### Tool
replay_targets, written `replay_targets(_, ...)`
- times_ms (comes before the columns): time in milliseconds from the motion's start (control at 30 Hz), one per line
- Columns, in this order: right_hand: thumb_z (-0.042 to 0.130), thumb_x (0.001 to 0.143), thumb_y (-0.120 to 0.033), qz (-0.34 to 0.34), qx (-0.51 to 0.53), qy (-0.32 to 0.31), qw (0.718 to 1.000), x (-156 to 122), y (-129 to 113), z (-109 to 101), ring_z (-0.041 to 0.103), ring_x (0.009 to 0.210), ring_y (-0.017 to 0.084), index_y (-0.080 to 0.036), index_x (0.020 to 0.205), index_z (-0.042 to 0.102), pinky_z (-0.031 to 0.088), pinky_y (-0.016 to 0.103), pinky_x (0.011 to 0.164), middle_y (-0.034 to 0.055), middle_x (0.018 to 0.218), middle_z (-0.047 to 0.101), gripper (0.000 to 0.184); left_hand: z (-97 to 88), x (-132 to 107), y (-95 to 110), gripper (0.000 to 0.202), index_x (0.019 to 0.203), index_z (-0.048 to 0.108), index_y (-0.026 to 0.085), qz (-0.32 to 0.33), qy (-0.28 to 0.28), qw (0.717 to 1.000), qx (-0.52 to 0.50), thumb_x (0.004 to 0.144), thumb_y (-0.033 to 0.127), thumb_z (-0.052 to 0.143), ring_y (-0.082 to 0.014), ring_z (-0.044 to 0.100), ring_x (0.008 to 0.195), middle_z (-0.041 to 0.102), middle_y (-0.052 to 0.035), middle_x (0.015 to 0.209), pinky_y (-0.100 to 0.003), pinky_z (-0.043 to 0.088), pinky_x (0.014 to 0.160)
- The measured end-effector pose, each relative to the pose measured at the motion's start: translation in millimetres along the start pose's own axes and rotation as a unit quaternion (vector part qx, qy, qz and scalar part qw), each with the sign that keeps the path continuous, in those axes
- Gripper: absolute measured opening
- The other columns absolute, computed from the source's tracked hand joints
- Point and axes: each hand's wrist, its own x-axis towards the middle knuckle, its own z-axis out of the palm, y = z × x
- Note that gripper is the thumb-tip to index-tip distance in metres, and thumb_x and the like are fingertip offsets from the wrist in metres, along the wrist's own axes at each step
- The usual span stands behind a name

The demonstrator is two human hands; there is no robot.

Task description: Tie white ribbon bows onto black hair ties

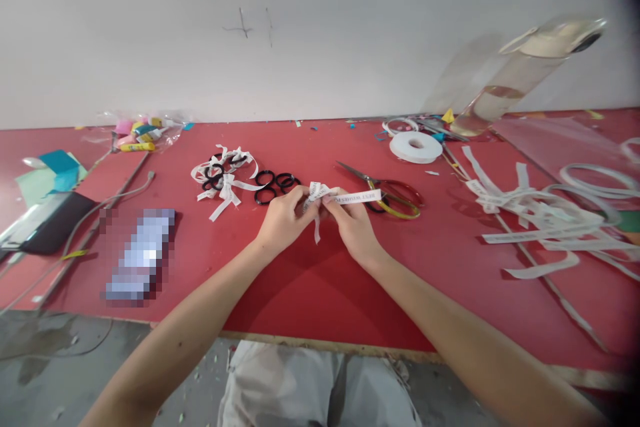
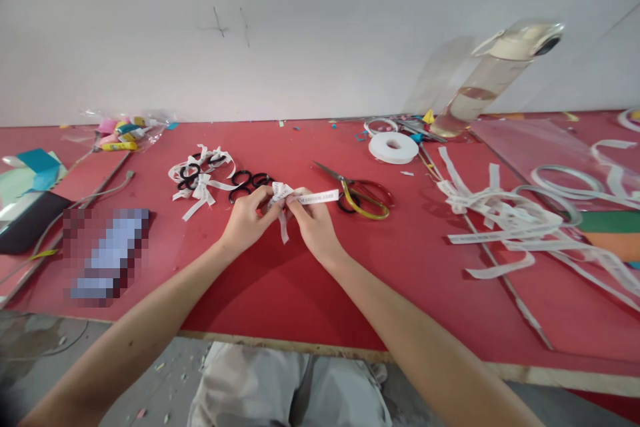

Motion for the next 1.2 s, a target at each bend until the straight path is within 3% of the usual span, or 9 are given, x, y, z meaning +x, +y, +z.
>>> replay_targets(300,0.052,0.094,-0.047,-0.044,-0.059,-0.042,0.996,0.2,1.4,-1.6,0.051,0.070,0.015,-0.022,0.072,0.052,0.047,0.031,0.072,-0.0010,0.070,0.051,0.033,-1.0,2.8,-7.2,0.012,0.090,0.060,0.018,0.020,0.011,0.999,0.038,0.090,0.028,0.053,-0.0103,0.050,0.059,0.061,0.0012,0.069,-0.021,0.037,0.059)
replay_targets(833,0.045,0.097,-0.051,-0.062,-0.125,-0.054,0.989,-4.4,-5.7,-0.8,0.046,0.063,0.013,-0.023,0.073,0.047,0.038,0.028,0.061,-0.0028,0.066,0.048,0.037,1.8,5.9,-7.3,0.026,0.079,0.053,0.019,-0.059,-0.029,0.990,-0.125,0.095,0.037,0.048,-0.0110,0.056,0.060,0.061,0.0007,0.064,-0.022,0.043,0.059)
replay_targets(1200,0.043,0.098,-0.050,-0.060,-0.157,-0.060,0.984,-6.7,-6.9,-0.1,0.041,0.060,0.012,-0.022,0.073,0.044,0.035,0.027,0.057,-0.0031,0.064,0.045,0.037,2.6,6.8,-8.7,0.027,0.080,0.054,0.018,-0.079,-0.041,0.986,-0.138,0.097,0.037,0.045,-0.0122,0.056,0.061,0.060,-0.0003,0.066,-0.024,0.041,0.061)
